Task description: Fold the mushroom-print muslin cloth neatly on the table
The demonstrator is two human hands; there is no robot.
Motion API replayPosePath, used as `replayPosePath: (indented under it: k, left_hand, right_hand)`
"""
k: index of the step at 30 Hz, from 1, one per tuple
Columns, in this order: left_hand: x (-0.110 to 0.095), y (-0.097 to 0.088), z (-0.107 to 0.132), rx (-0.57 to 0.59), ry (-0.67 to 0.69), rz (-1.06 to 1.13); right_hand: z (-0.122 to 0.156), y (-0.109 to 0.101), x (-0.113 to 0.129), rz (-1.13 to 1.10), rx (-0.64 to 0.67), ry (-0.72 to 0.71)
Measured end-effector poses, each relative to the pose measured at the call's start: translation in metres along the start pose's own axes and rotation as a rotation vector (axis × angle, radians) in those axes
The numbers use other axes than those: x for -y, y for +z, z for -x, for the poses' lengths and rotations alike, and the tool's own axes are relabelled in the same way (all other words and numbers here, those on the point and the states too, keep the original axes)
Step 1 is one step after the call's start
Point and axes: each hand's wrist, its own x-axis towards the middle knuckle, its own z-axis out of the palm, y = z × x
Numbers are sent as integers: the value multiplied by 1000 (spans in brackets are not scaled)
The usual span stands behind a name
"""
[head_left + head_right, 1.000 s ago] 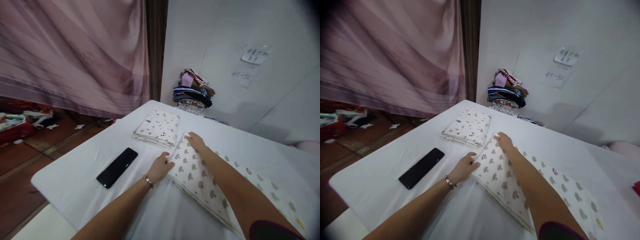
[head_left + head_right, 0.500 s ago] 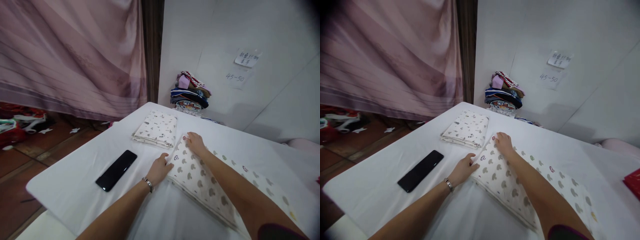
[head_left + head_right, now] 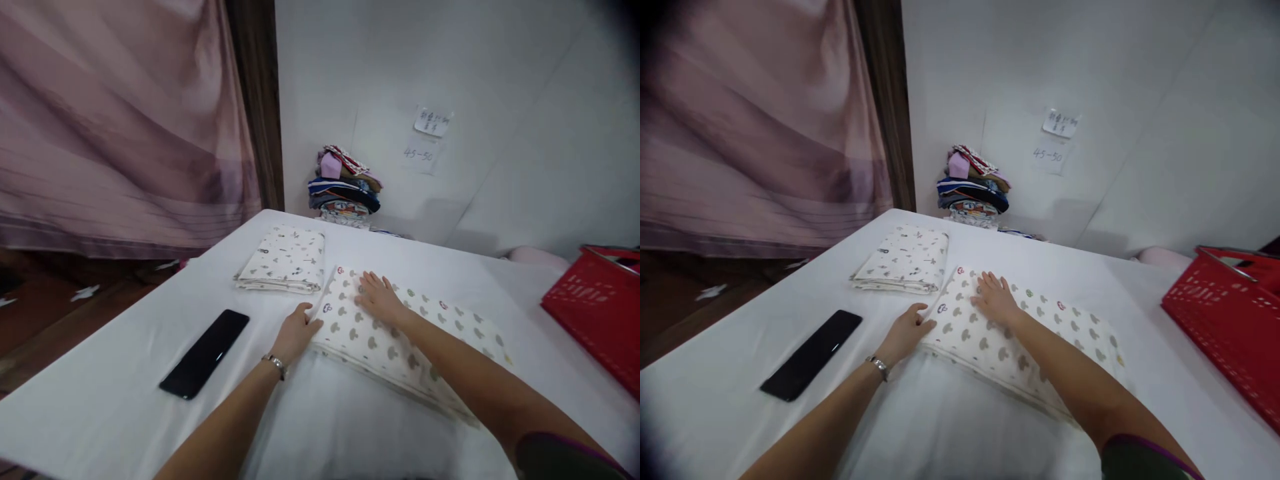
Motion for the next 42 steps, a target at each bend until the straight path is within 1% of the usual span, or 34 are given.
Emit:
replayPosePath:
  k: [3,6,10,12,14,17,19,22,25,27,29,31,34,37,40,42]
  left_hand:
    - [-2,-2,-1,5,8,-17]
    - [-3,-3,-2,-3,10,-40]
    - [-3,-3,-4,5,9,-57]
    - [-3,-3,-5,10,16,-78]
    - [-3,-4,-6,3,19,-99]
    - [-5,-6,-7,0,10,-117]
    - [-7,-7,-8,7,5,-132]
    - [-10,-8,-7,20,-5,-126]
    - [-14,-9,-5,23,-16,-117]
    - [-16,-9,-4,17,-37,-117]
    - [-17,-8,-5,14,-63,-121]
    - [-18,-8,-6,13,-76,-128]
    - [-17,-8,-7,8,-85,-125]
    - [-15,-9,-7,-6,-90,-132]
    - [-15,-10,-8,13,-83,-142]
    - [-17,-10,-8,28,-82,-168]
  right_hand:
    - [24,5,-26,19,32,118]
    - [30,10,-41,-20,49,162]
    - [31,8,-47,-66,37,154]
    - [41,5,-52,-59,11,156]
    - [58,4,-60,-27,-31,178]
    - [80,5,-72,-21,-25,239]
    - [86,5,-78,-46,-2,266]
    - [90,2,-82,-82,15,264]
    - [102,-1,-91,-60,-20,268]
    - [115,1,-101,-22,-49,326]
    - [125,4,-110,-15,-42,397]
    - [130,6,-116,-31,-20,435]
    - [130,4,-119,-60,3,432]
    - [137,0,-126,-48,-25,437]
    - [153,1,-142,22,-82,562]
    - [161,2,-151,38,-77,630]
